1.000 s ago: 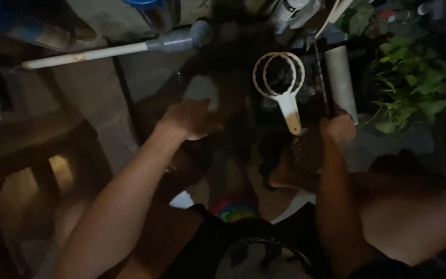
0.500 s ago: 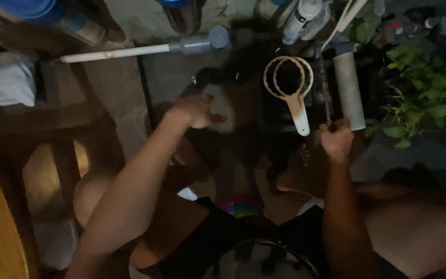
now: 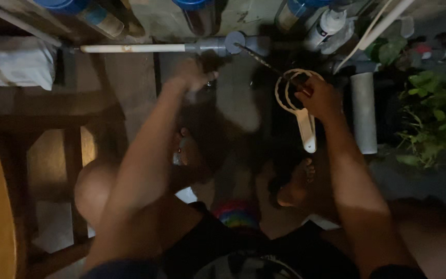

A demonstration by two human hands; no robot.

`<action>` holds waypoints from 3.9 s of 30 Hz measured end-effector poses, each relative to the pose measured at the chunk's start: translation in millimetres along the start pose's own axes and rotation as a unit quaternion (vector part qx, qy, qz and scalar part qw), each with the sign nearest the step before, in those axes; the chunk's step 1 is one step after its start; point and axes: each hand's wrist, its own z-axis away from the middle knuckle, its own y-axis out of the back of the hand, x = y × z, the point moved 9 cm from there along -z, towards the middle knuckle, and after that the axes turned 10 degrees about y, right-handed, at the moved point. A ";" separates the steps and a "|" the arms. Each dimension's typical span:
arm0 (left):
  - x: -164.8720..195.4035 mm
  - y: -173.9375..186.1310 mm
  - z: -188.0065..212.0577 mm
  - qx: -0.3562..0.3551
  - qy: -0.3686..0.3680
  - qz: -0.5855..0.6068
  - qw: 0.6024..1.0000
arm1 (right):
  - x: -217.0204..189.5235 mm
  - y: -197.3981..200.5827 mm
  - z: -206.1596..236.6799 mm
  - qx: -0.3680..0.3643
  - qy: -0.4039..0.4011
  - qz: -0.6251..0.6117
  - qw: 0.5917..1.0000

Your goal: The person walks to a water filtration system, sits on a low stool, and uses a cloth to wipe a leaking pipe joint. They then use a plastic strainer to catch dripping water and continue wiping the area. Finally, they stand up, pick up the stool, and walk away.

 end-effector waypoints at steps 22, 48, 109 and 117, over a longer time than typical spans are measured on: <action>-35.5 -50.6 -181.1 0.133 0.073 0.201 0.968 | 18.6 -21.8 -26.3 -0.041 0.082 0.005 0.996; -43.2 -67.5 -199.9 0.137 0.012 0.203 0.970 | 4.6 -90.2 18.3 -0.162 -0.038 0.021 0.986; -33.5 -68.6 -226.9 0.106 0.055 -0.071 0.990 | 14.6 -1.8 -17.4 -0.096 0.044 0.023 0.994; -12.1 -84.3 -219.9 0.133 0.107 0.023 0.985 | 46.1 62.2 -142.2 -0.053 0.233 0.325 0.915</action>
